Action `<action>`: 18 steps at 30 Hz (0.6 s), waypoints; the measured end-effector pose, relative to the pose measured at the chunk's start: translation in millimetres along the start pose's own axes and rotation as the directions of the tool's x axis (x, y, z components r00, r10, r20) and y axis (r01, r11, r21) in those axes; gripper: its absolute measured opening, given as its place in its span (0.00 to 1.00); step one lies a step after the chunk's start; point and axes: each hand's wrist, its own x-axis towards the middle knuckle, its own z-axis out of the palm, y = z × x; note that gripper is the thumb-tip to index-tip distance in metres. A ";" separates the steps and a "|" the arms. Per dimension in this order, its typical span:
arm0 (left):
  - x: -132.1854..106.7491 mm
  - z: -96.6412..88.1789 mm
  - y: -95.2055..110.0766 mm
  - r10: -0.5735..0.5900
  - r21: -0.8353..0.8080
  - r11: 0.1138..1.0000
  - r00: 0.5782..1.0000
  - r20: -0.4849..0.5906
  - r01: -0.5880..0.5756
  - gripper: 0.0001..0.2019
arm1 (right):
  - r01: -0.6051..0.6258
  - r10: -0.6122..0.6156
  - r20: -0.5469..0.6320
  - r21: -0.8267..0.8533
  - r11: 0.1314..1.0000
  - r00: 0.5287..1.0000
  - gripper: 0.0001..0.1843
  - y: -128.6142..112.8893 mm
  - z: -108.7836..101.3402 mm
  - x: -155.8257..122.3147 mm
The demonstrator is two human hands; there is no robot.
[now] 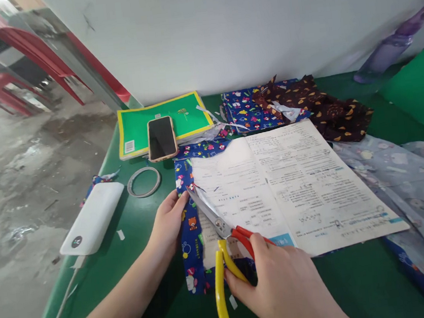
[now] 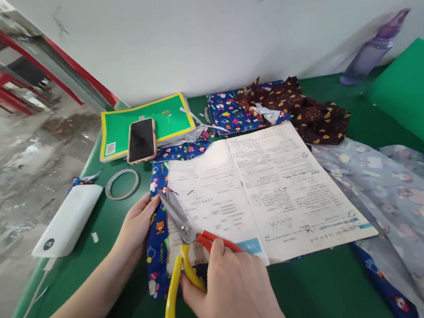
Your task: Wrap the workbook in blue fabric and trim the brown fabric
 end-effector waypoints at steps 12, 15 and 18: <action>-0.1 0.8 1.9 -0.001 0.003 1.000 1.000 0.008 0.001 0.17 | -0.064 0.065 -0.012 0.036 0.997 0.998 0.17 -10.9 2.3 13.7; -0.4 0.3 1.7 -0.001 0.007 1.000 1.000 0.011 0.001 0.17 | -0.075 0.075 0.000 0.021 0.997 0.997 0.19 -13.9 2.4 15.1; -0.5 0.7 1.5 -0.001 0.002 1.000 1.000 0.015 0.001 0.18 | -0.083 0.083 0.014 0.011 0.996 0.996 0.21 -16.3 2.0 17.4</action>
